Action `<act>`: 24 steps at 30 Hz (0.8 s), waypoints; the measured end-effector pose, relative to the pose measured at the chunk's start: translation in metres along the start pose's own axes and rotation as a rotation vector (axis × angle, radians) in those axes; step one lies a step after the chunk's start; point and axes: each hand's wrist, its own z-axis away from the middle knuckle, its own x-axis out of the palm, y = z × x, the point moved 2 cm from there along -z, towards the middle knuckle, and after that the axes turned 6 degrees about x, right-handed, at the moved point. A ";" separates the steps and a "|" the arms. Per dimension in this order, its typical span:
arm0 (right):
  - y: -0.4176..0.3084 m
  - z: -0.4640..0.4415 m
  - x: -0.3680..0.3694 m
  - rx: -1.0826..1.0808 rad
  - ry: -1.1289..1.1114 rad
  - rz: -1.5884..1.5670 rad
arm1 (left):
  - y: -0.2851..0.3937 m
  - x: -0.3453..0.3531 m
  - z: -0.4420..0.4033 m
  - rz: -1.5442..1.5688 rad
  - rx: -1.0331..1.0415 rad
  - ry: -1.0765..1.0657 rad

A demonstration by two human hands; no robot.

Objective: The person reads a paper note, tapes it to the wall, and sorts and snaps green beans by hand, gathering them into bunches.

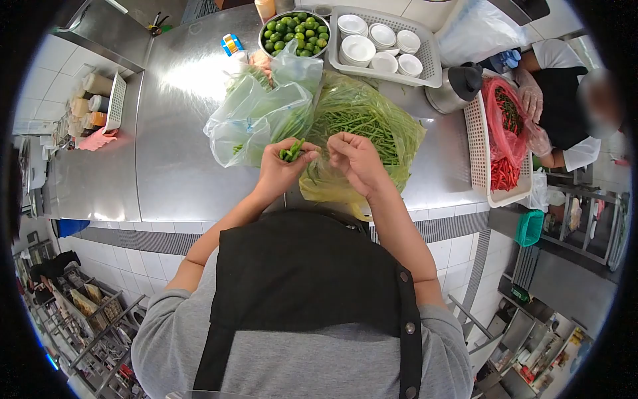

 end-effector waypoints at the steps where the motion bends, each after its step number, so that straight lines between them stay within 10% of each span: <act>1: 0.004 -0.002 -0.005 0.000 0.000 -0.001 | 0.002 -0.001 -0.001 0.000 0.000 -0.001; 12: 0.021 0.016 0.010 -0.217 -0.003 0.651 | 0.033 -0.015 -0.013 0.235 0.056 0.261; 21: -0.016 0.023 0.015 -0.544 -0.106 -0.137 | 0.036 -0.014 -0.007 0.469 0.092 0.494; 24: -0.019 0.011 -0.028 -0.470 0.067 0.111 | 0.037 -0.023 -0.011 0.466 0.088 0.437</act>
